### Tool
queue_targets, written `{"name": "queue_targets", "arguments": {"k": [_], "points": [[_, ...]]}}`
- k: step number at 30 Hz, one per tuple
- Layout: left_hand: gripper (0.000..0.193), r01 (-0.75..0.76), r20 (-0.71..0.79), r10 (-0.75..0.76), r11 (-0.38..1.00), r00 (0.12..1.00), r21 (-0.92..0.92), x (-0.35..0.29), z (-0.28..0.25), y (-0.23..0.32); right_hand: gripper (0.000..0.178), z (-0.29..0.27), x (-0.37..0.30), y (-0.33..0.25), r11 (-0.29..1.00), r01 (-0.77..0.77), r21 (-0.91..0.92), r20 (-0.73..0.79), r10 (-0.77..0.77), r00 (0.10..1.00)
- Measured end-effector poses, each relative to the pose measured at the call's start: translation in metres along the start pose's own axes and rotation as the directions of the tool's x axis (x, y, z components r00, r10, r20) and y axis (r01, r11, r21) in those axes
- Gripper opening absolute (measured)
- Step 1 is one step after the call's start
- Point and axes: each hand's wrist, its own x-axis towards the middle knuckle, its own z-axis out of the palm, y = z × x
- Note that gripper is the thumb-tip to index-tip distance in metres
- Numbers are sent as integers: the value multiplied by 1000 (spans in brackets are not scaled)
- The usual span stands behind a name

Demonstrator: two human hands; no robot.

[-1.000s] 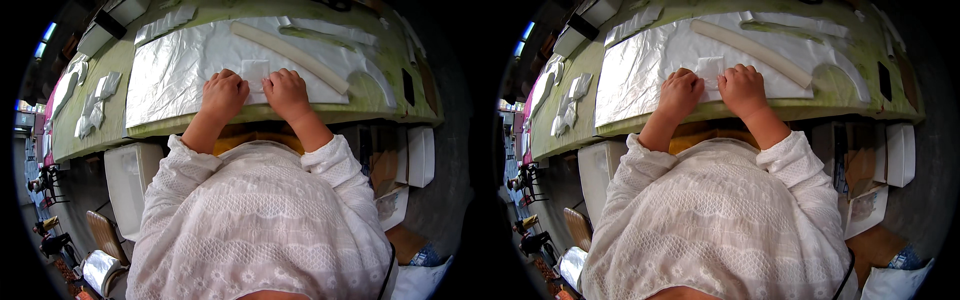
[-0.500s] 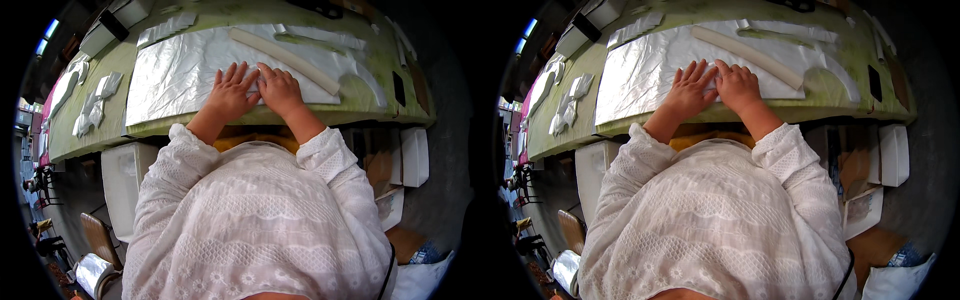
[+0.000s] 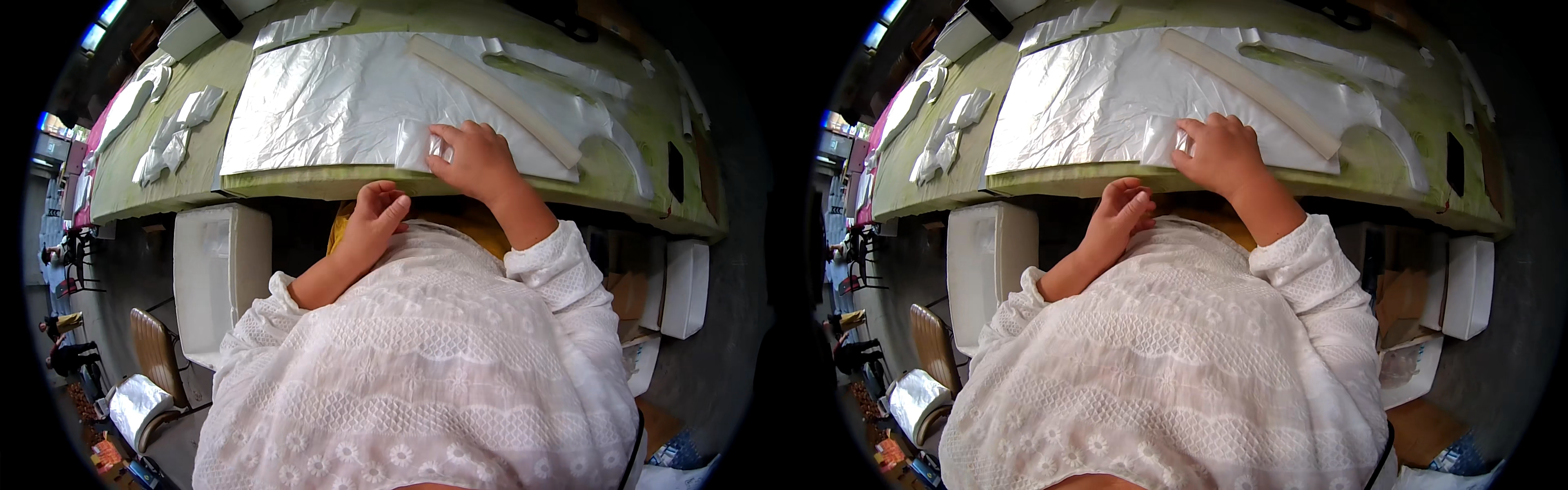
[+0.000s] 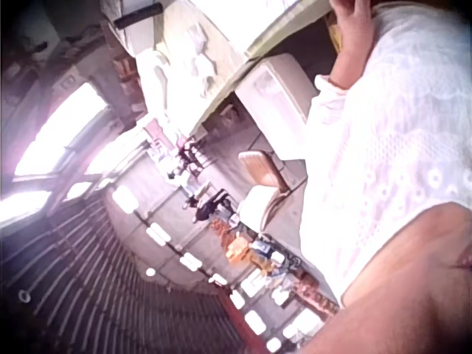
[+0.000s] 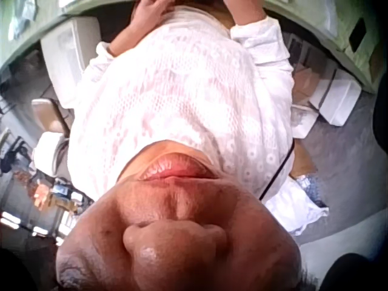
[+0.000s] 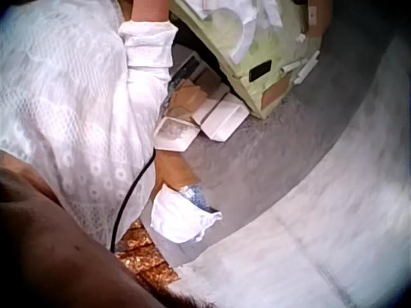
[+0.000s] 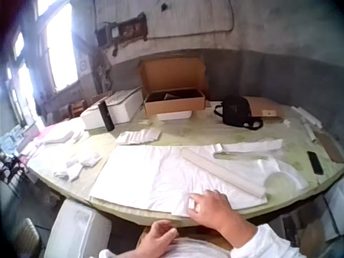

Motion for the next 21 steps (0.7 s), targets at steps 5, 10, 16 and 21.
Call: {"name": "queue_targets", "arguments": {"k": [5,10,16,21], "points": [[35,226,45,-222,962,974,-154,7,10,21,32,17,-46,-27,910,283,302,-204,-228,952],[29,141,97,-130,984,987,-111,-4,12,10,31,21,-60,-25,629,-26,777,-60,115,992],[38,-240,-41,242,901,969,-361,1,16,26,12,28,-50,-28,387,21,922,-115,222,968],[18,-123,-58,121,992,991,-24,7,-11,20,10,29,-38,-31,430,96,898,-172,141,975]]}}
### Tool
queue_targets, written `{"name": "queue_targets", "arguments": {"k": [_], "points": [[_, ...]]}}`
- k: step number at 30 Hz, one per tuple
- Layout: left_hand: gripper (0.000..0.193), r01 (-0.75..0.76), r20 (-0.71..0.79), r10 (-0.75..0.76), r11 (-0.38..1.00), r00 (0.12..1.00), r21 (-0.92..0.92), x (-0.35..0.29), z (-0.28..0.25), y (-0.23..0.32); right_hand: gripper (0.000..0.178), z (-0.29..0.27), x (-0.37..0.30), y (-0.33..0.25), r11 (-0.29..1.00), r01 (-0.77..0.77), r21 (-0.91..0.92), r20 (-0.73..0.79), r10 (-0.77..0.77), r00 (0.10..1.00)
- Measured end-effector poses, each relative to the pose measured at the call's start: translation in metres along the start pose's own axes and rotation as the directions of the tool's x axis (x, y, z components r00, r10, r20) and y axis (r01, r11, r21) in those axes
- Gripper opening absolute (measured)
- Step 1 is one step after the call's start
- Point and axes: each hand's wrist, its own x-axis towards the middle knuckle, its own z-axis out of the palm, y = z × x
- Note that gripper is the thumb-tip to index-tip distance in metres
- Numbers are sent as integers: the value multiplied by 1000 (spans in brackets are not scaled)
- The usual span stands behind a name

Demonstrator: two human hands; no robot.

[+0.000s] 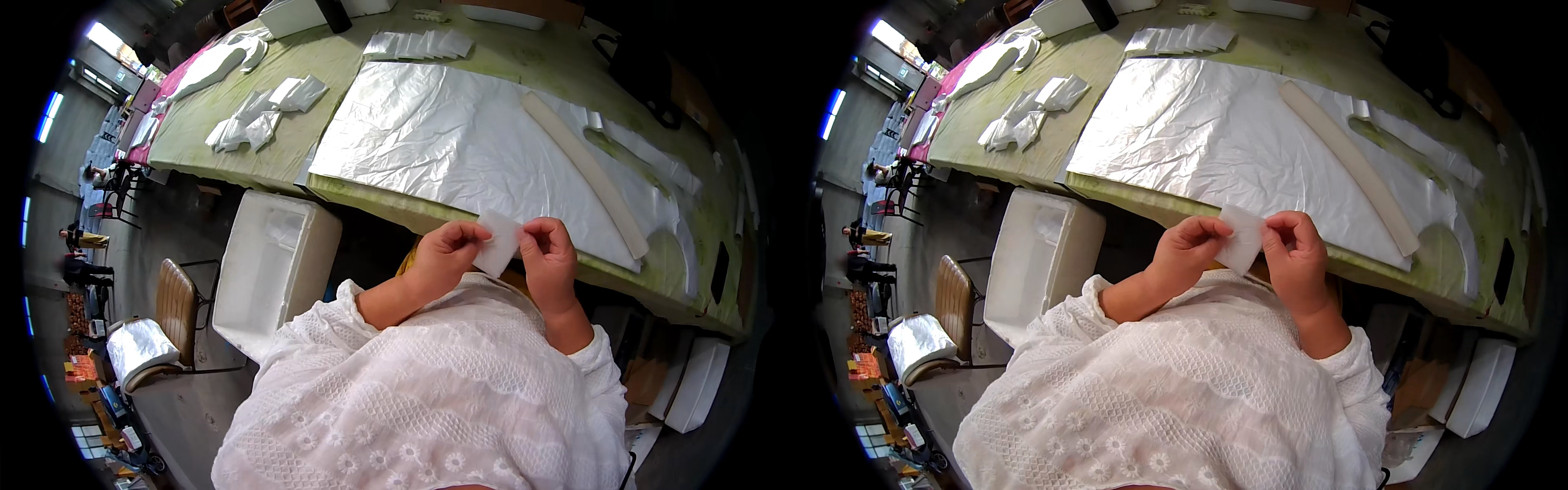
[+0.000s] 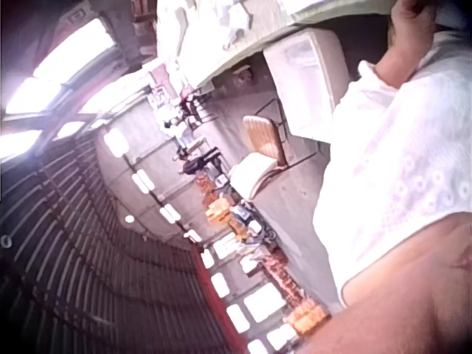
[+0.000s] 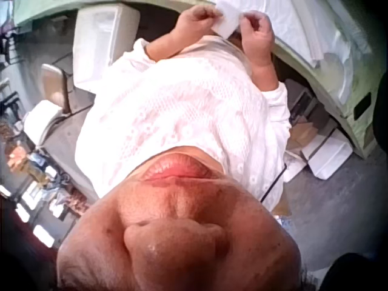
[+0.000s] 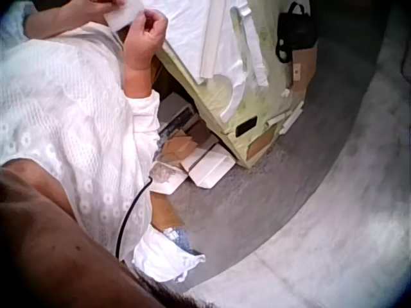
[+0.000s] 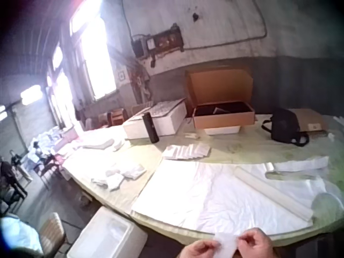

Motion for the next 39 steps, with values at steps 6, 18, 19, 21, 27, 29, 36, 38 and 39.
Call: {"name": "queue_targets", "arguments": {"k": [6,18,19,21,27,29,36,38,39], "points": [[28,-371,-260,462,868,848,331,81,-118,74,11,-16,2,20,998,57,-34,-48,-59,997],[34,427,-313,473,-152,823,892,213,-332,113,14,-34,14,11,979,101,-175,-42,-110,993],[34,436,-322,460,-166,828,884,217,-327,114,14,-38,16,11,969,121,-216,-64,-138,988],[34,455,-340,432,-196,835,868,221,-319,117,14,-48,19,10,941,157,-300,-104,-196,975],[34,415,-298,557,-94,775,905,235,-337,107,19,-90,35,-3,712,178,-679,-150,-372,916],[34,263,-164,379,-225,911,938,231,-324,111,24,-110,38,-9,514,152,-844,-99,-428,898],[54,458,-366,537,-44,760,888,281,-338,102,61,-153,26,-15,323,-29,-946,-75,-132,988],[56,290,-230,599,-3,767,957,291,-309,105,60,-147,22,-29,348,-124,-929,-119,37,992],[58,168,-119,608,-24,785,985,293,-285,107,60,-139,20,-37,356,-173,-918,-138,122,983]]}}
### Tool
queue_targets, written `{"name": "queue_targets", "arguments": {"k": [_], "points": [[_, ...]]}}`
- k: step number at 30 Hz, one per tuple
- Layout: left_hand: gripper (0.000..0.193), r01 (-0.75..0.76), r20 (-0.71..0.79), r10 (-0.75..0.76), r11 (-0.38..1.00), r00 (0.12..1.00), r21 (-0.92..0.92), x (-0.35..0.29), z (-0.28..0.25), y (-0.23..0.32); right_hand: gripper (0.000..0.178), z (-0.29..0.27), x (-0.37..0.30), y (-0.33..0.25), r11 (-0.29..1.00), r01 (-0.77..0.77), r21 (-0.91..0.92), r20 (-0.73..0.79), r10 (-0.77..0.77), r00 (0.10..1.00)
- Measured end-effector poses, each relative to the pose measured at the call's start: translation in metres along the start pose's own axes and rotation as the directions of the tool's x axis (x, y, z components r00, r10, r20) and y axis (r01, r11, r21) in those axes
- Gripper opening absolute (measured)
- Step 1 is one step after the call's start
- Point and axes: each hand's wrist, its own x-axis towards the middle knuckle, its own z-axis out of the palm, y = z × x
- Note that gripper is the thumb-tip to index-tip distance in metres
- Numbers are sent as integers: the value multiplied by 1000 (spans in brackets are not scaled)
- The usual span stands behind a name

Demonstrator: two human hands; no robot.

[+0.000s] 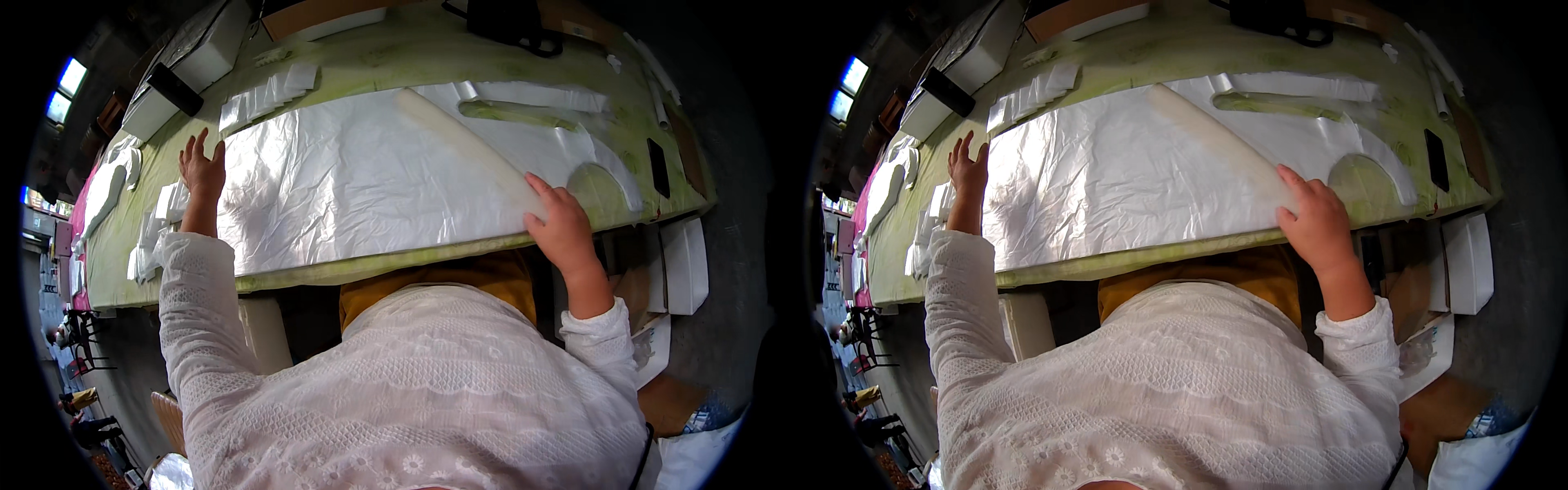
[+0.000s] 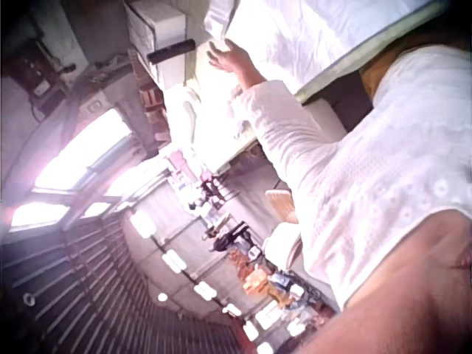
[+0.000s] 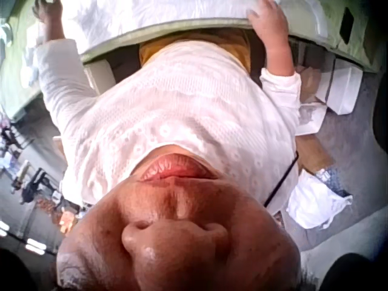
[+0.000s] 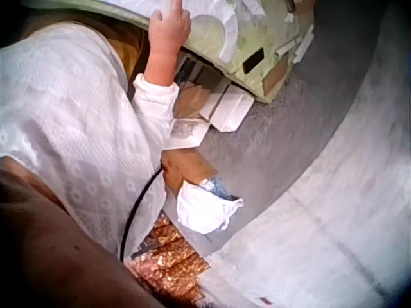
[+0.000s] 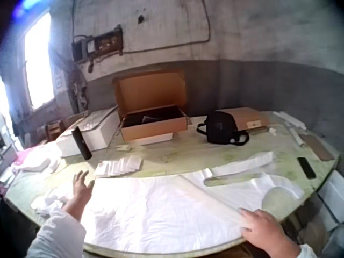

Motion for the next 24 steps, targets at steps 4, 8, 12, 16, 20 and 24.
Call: {"name": "queue_targets", "arguments": {"k": [4,8,12,16,20,24], "points": [[47,-300,37,431,685,902,-664,-63,-41,171,64,15,-33,-36,966,28,257,7,-31,999],[52,-221,131,781,327,611,-919,-161,-88,306,72,35,-45,-55,937,-4,349,64,-20,998],[55,-488,88,894,319,438,-812,-212,-79,354,61,30,-47,-40,862,80,501,-43,-68,997],[53,-424,138,895,331,424,-843,-215,-84,357,47,25,-49,7,919,-16,395,-142,79,987],[47,-455,144,842,416,520,-788,-211,-110,375,36,16,-37,34,855,-28,518,-122,106,987],[51,-313,124,862,307,491,-899,-225,-122,397,39,8,23,91,998,-60,17,-593,58,803]]}}
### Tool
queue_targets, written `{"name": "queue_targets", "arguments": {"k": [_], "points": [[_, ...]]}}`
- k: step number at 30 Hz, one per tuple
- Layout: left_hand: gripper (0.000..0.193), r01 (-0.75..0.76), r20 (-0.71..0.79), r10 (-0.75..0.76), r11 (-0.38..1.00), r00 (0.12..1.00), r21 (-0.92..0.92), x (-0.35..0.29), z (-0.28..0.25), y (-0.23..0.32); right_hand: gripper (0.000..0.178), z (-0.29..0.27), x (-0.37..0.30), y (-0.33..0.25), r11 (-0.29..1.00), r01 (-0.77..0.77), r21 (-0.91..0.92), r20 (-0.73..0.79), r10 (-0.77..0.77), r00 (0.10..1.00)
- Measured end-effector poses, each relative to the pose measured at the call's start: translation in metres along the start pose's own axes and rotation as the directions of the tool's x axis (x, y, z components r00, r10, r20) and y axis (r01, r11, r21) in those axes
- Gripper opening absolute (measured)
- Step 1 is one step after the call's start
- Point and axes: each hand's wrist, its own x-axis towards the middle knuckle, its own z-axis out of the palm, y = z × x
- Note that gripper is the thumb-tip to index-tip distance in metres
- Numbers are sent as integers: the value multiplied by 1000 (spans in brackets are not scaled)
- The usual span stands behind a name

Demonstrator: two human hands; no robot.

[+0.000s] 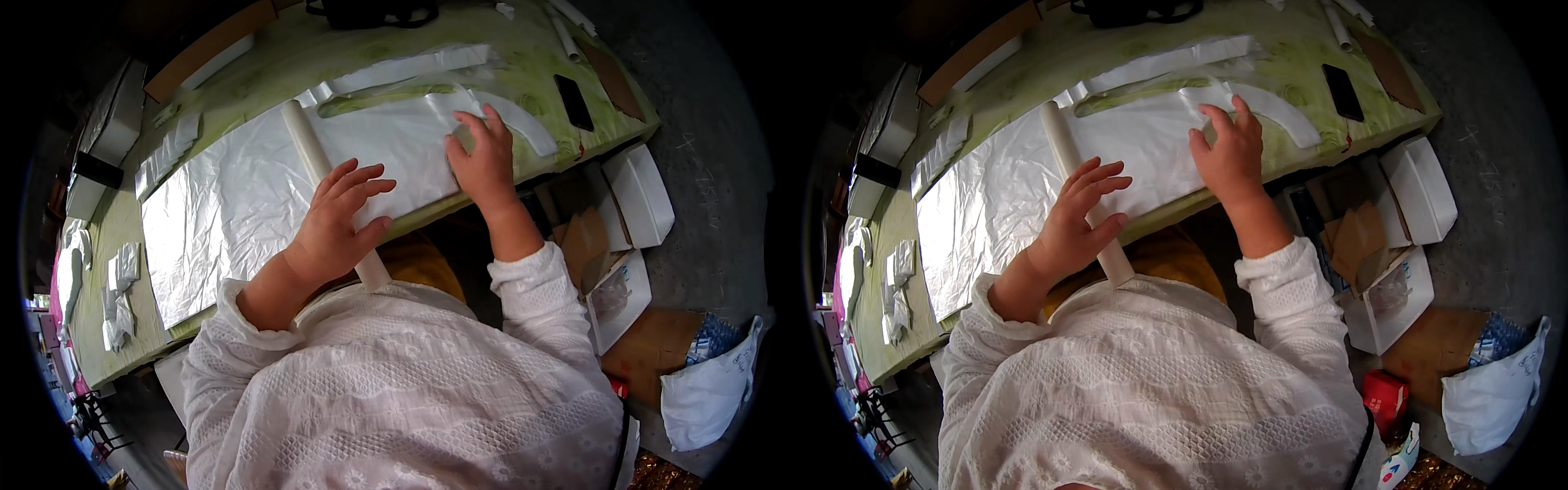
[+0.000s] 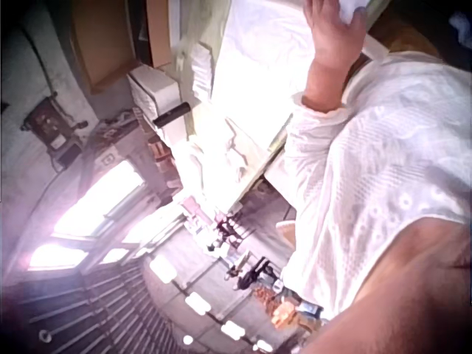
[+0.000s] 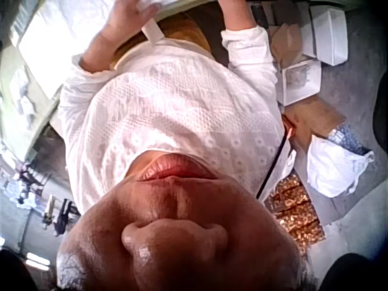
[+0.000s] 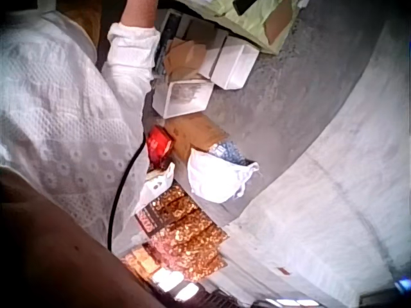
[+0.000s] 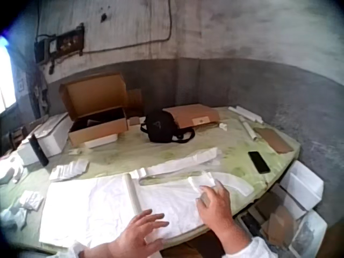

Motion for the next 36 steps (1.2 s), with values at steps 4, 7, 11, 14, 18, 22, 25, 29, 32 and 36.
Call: {"name": "queue_targets", "arguments": {"k": [4,7,11,14,18,22,25,29,32,36], "points": [[51,32,-10,-35,986,999,-165,0,13,8,50,23,36,30,963,-187,-195,335,245,910],[58,298,-18,-365,785,931,-544,1,12,12,60,36,39,17,989,7,-144,334,42,942],[65,161,5,-623,195,783,-968,24,-8,7,64,0,14,-90,873,428,234,189,-472,861],[41,105,-74,-622,247,779,-963,18,-31,-34,54,-17,-8,-136,723,465,511,175,-617,767],[37,147,-235,-774,388,588,-910,-32,-81,-88,42,-20,-32,-131,687,373,624,89,-536,839],[51,421,-391,-852,515,347,-747,-81,-122,-138,37,-11,-59,-125,681,218,699,212,-488,847],[54,608,-520,-777,615,356,-503,-100,-129,-167,38,-5,-76,-128,655,182,733,284,-538,793],[48,563,-813,-227,814,536,143,-93,-100,-168,39,1,-86,-134,647,160,745,295,-535,792],[40,138,-540,79,927,838,348,-62,-57,-117,41,-1,-85,-136,657,165,736,318,-550,772],[49,350,-294,-266,891,918,288,-52,-7,-93,45,-3,-85,-142,640,158,752,305,-550,778]]}}
